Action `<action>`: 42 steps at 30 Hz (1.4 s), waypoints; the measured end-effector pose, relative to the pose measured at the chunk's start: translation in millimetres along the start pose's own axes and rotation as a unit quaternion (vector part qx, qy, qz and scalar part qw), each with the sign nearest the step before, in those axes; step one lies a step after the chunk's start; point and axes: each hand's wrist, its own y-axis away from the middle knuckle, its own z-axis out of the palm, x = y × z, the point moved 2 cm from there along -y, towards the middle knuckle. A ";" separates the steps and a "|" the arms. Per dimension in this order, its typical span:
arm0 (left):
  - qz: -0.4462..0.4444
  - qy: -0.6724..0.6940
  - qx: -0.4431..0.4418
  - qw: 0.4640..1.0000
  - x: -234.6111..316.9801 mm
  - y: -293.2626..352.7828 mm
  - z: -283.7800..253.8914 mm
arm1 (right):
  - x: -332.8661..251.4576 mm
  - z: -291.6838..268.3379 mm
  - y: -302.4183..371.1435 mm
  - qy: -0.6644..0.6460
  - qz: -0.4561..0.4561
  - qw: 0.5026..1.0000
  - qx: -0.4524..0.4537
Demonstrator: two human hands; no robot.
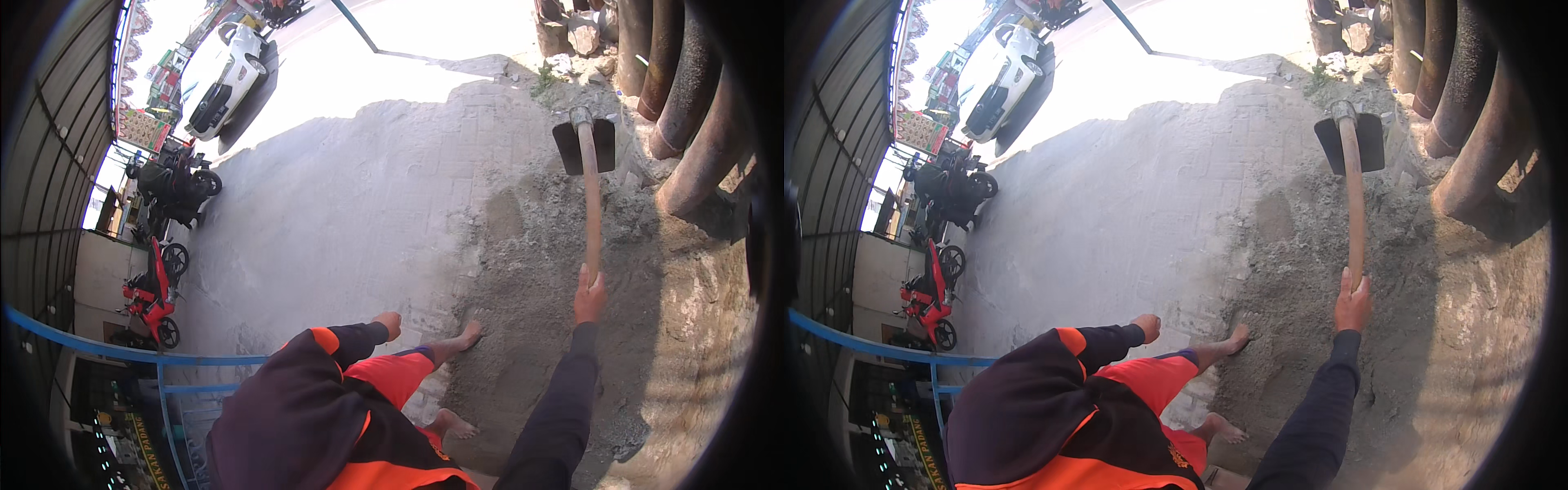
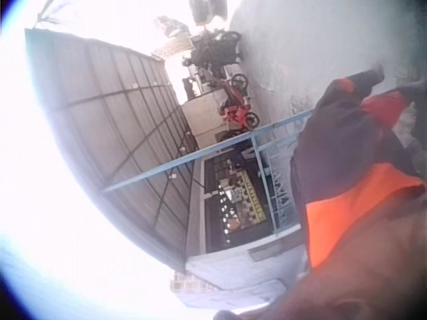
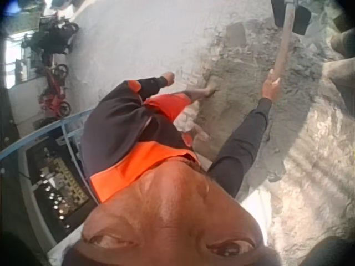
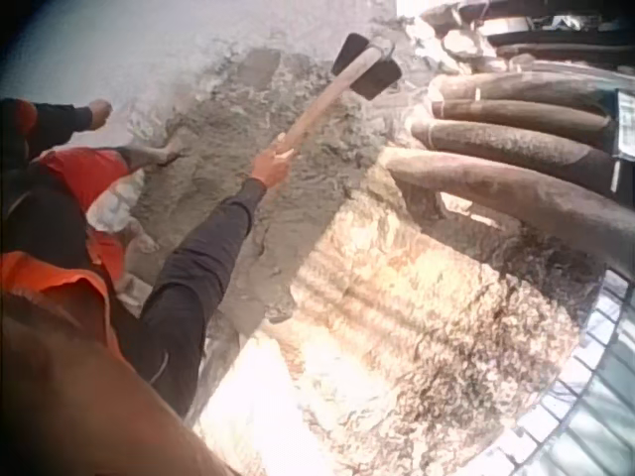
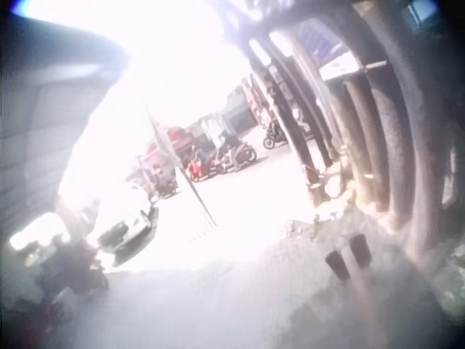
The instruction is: The person uses a hoe to mix a pile of wet mortar on the ground and then pulls the mixture into a wooden trough.
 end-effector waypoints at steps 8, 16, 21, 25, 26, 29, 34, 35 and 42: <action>-0.079 0.018 -0.083 0.993 -87.6 -3.4 42.7 | 379.3 70.8 193.2 0.032 0.578 0.794 -0.185; 0.104 0.148 0.008 0.984 49.8 -23.9 8.5 | 203.5 14.7 209.6 0.045 0.482 0.798 -0.360; 0.321 -0.006 0.003 0.947 184.3 23.7 0.1 | 121.9 -54.2 258.8 0.040 0.414 0.826 -0.381; 0.554 -0.097 0.097 0.821 282.5 108.9 18.1 | 95.9 -121.1 322.2 0.066 0.284 0.880 -0.375; 0.630 -0.098 0.155 0.755 308.4 136.8 32.2 | 109.7 -143.6 355.6 0.096 0.216 0.905 -0.355; 0.728 -0.145 0.043 0.669 360.7 205.4 89.3 | 86.1 -234.6 445.7 0.075 0.238 0.916 -0.314; 0.814 -0.194 -0.130 0.533 408.2 374.5 191.7 | 55.7 -370.0 657.6 0.102 0.356 0.904 -0.214; 0.827 -0.205 -0.159 0.498 410.0 413.4 224.7 | 52.9 -387.3 704.6 0.122 0.378 0.895 -0.204; 0.859 -0.255 -0.290 0.337 379.9 663.7 348.7 | 10.1 -447.8 999.2 0.303 0.571 0.763 0.004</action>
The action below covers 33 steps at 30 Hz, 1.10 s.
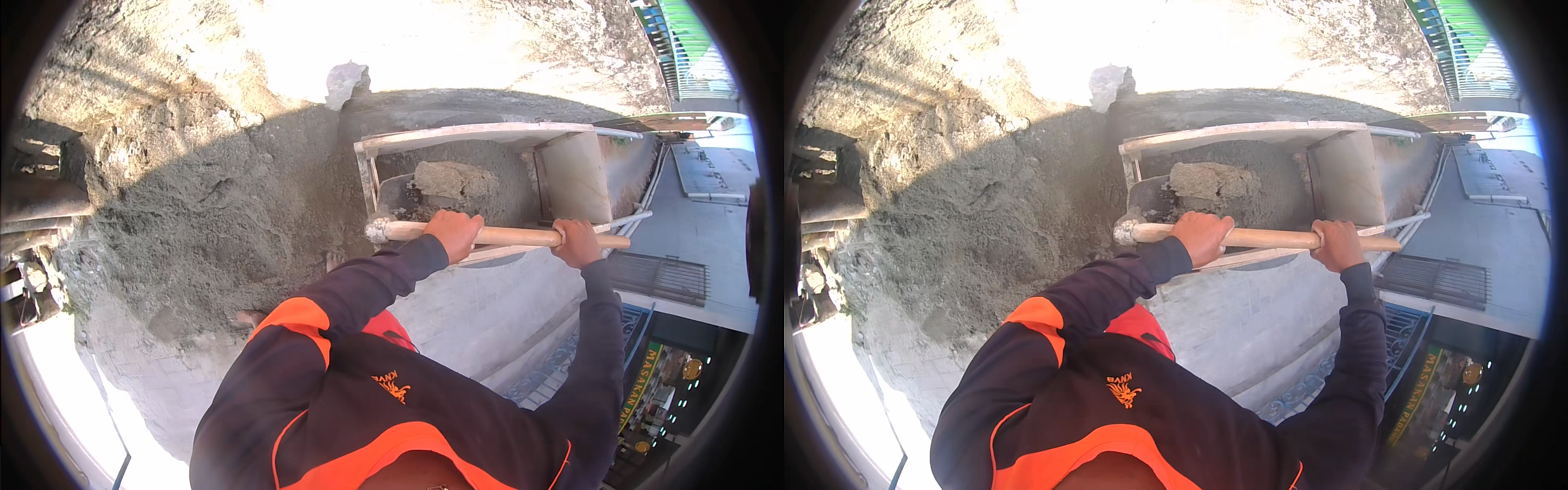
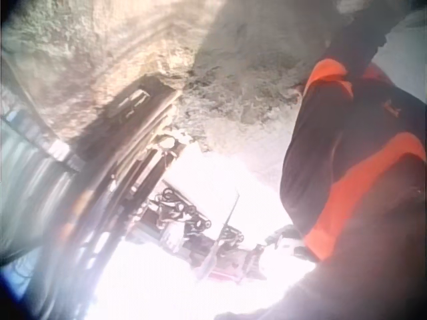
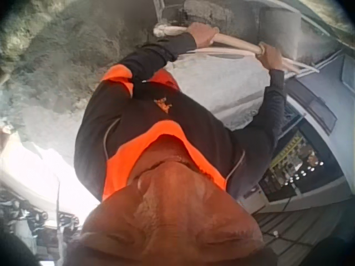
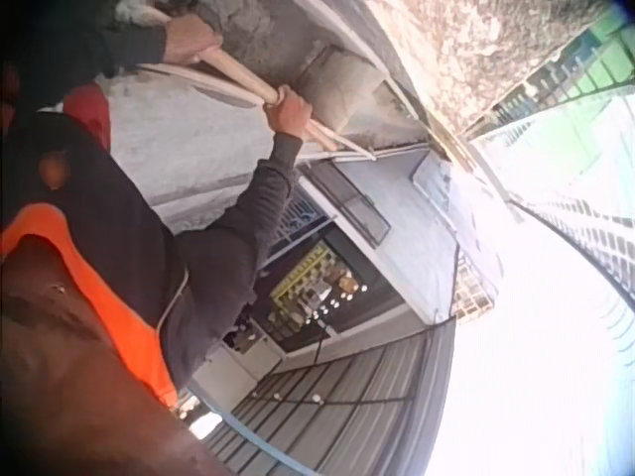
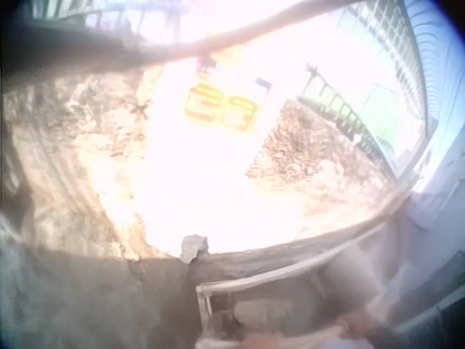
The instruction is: The person uses a hoe to mix a pile of wet mortar on the ground and then pulls the mixture into a wooden trough.
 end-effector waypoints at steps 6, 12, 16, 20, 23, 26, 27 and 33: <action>-0.098 0.003 -0.087 0.991 -52.8 104.7 20.5 | -94.5 93.4 -29.5 -0.100 -0.035 0.988 -0.109; -0.322 -0.099 -0.153 0.929 -184.6 384.7 -48.9 | -397.9 159.0 -73.4 -0.282 -0.336 0.867 -0.238; -0.476 -0.207 -0.003 0.855 -156.4 568.6 -177.8 | -614.0 95.8 -83.4 -0.300 -0.472 0.807 -0.189; -0.573 -0.269 0.245 0.735 -120.7 652.5 -249.9 | -767.4 72.7 -117.1 -0.318 -0.553 0.759 -0.127; -0.679 -0.130 0.386 0.610 -138.4 730.2 -220.6 | -837.2 115.9 -167.3 -0.311 -0.530 0.780 -0.121; -0.768 -0.058 0.313 0.556 -144.9 791.2 -123.2 | -830.2 195.2 -226.5 -0.282 -0.474 0.825 -0.127; -0.767 0.018 0.308 0.562 -140.5 808.1 -84.9 | -804.4 223.9 -247.9 -0.242 -0.452 0.847 -0.143; -0.798 0.163 0.227 0.534 -117.7 801.4 56.8 | -647.4 338.1 -289.7 -0.050 -0.079 0.954 -0.285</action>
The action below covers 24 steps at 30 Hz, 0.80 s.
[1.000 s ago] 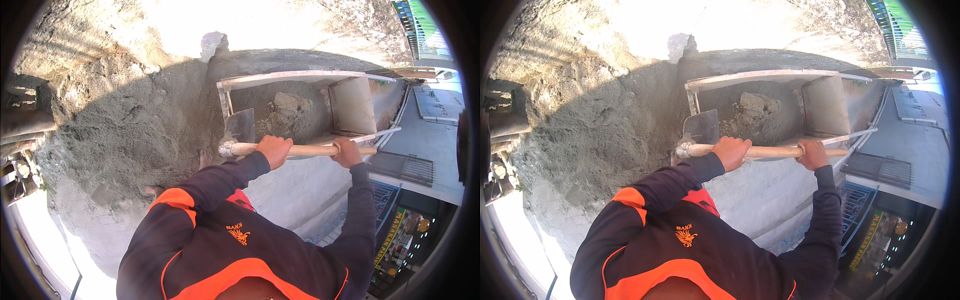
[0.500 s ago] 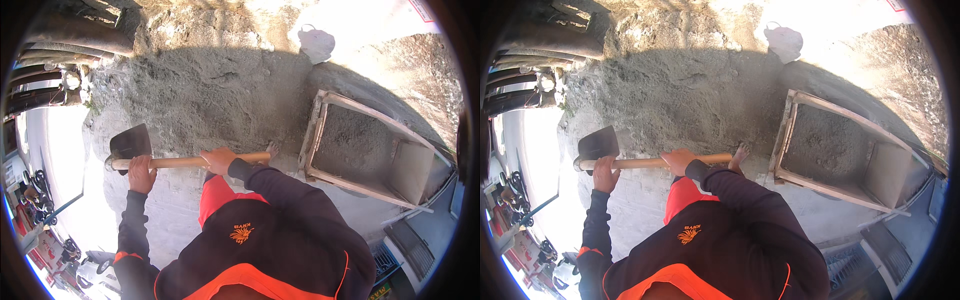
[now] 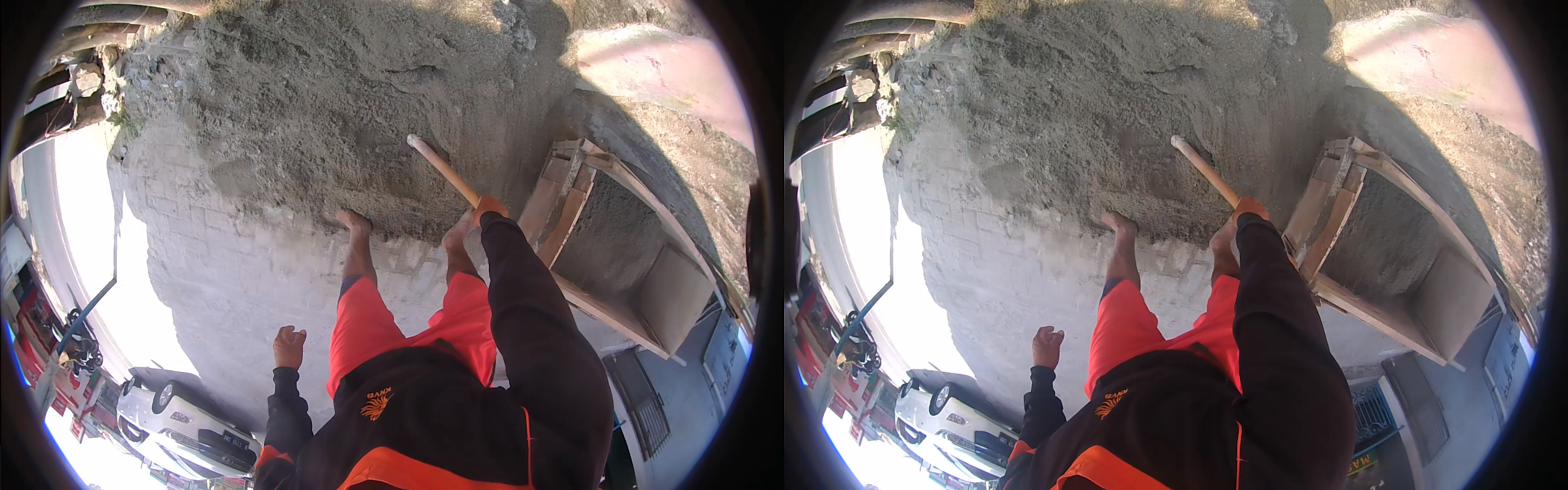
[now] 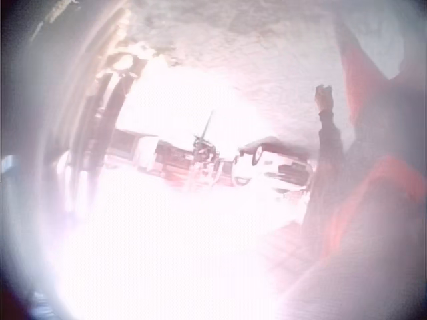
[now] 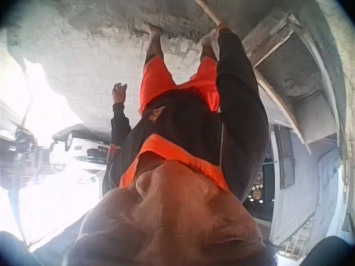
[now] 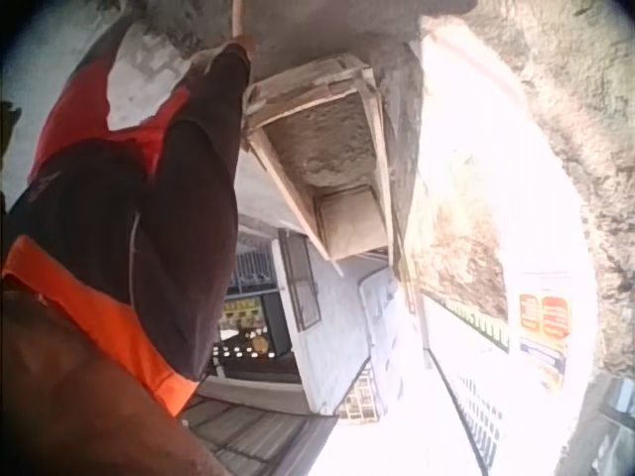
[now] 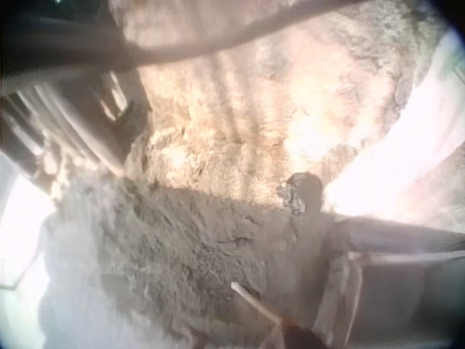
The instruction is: The person uses a hoe to mix a pile of wet mortar on the ground and then pulls the mixture into a wooden trough.
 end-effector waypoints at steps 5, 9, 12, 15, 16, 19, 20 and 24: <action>0.054 0.041 -0.033 0.997 52.1 -10.7 30.8 | -51.2 -39.1 18.4 0.016 0.050 0.997 -0.054; 0.136 0.084 -0.080 0.984 138.8 -34.9 71.0 | -16.3 -75.8 58.4 0.027 -0.039 0.995 -0.085; -0.016 0.255 -0.286 0.923 196.4 -48.1 127.3 | 35.5 -101.4 101.6 0.035 -0.132 0.988 -0.073; -0.106 0.353 -0.328 0.870 290.5 -10.0 181.4 | 100.7 -148.3 172.3 0.036 -0.205 0.977 -0.039; -0.090 0.329 -0.351 0.872 322.7 2.8 202.8 | 132.6 -161.6 195.7 0.058 -0.257 0.964 -0.028; -0.220 0.498 -0.369 0.754 413.1 63.4 264.6 | 245.3 -158.8 248.6 0.043 -0.254 0.965 0.041; -0.209 0.479 -0.384 0.761 433.8 79.2 290.4 | 282.9 -165.8 276.4 0.029 -0.240 0.969 0.052; -0.235 0.525 -0.471 0.669 525.3 215.0 380.0 | 457.4 -148.5 409.1 -0.030 -0.089 0.989 0.117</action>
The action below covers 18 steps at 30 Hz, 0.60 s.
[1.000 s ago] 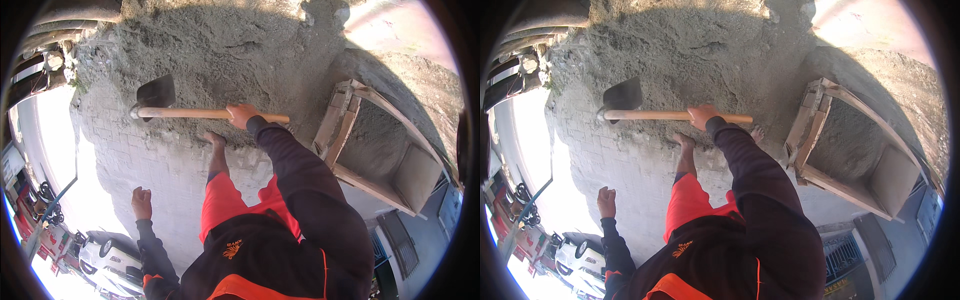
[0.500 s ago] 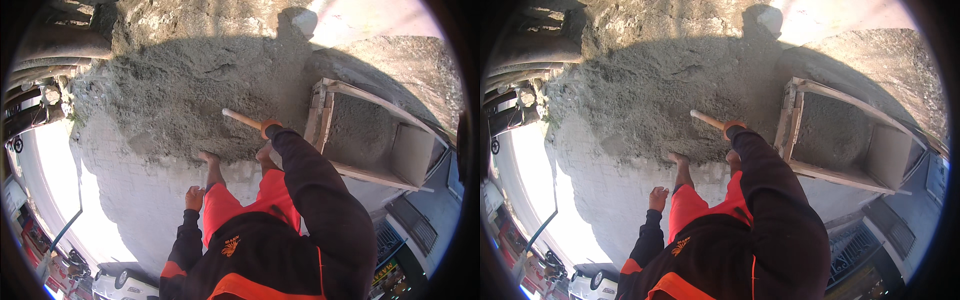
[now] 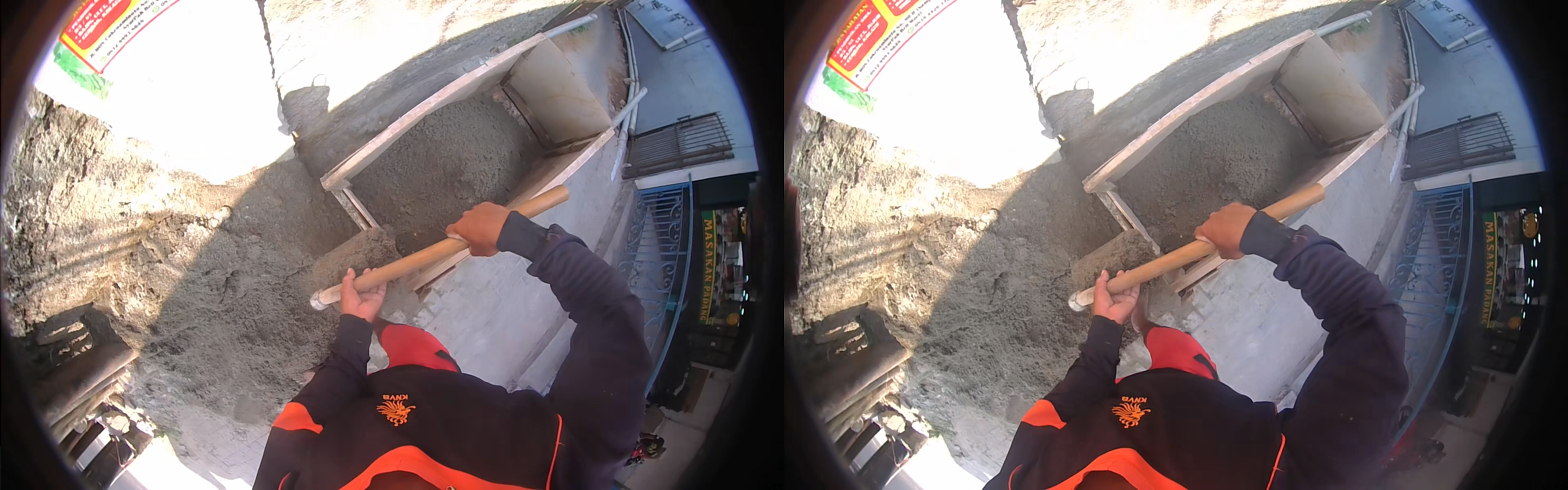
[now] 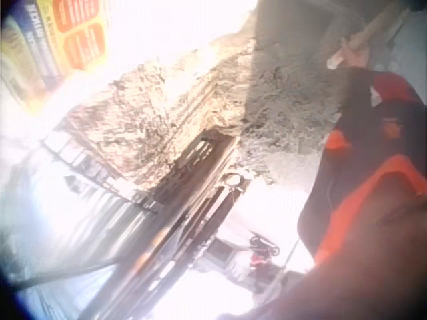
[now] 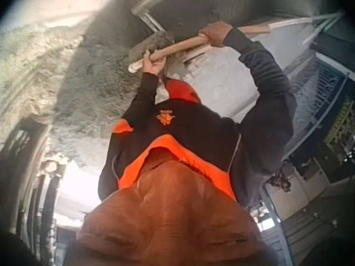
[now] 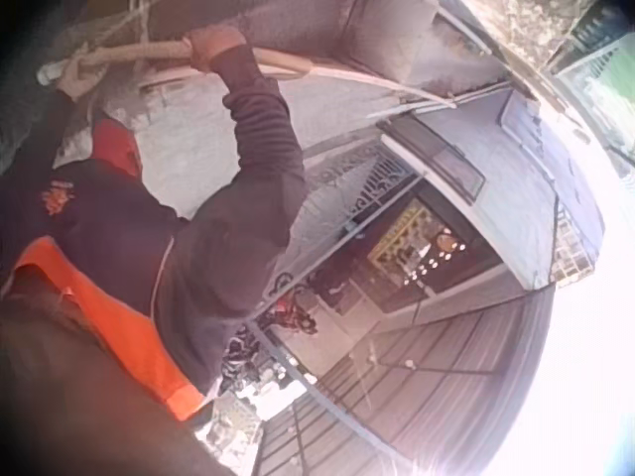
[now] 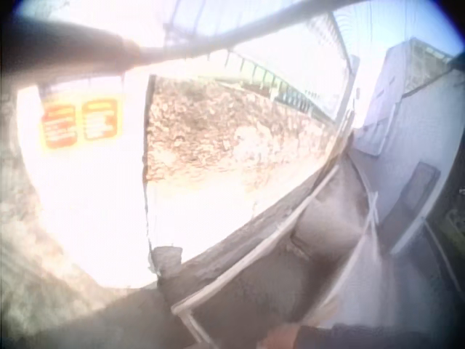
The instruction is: The person uses a hoe to mix a pile of wet mortar on the ground and then pulls the mixture into a wooden trough.
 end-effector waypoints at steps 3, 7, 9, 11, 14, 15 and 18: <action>-0.097 -0.051 -0.083 0.991 -113.0 -0.7 117.8 | 97.2 -5.3 114.4 -0.024 0.206 0.975 0.086; -0.128 -0.121 -0.204 0.963 -170.8 27.1 180.4 | 144.0 5.8 185.8 0.066 0.284 0.932 0.215; -0.118 -0.187 -0.245 0.944 -154.0 32.5 165.7 | 136.3 33.6 171.9 0.033 0.294 0.926 0.234; -0.101 -0.206 -0.210 0.950 -123.8 36.4 137.8 | 107.2 73.1 153.1 -0.058 0.279 0.935 0.210; -0.025 -0.247 -0.169 0.954 -46.8 38.6 91.7 | 31.9 136.8 89.7 -0.226 0.229 0.933 0.160; 0.018 -0.240 -0.097 0.966 -13.6 39.0 71.7 | 2.4 155.4 62.4 -0.267 0.206 0.932 0.135; 0.128 -0.174 0.008 0.976 93.0 53.3 -8.2 | -79.8 209.6 -6.2 -0.325 0.111 0.938 0.050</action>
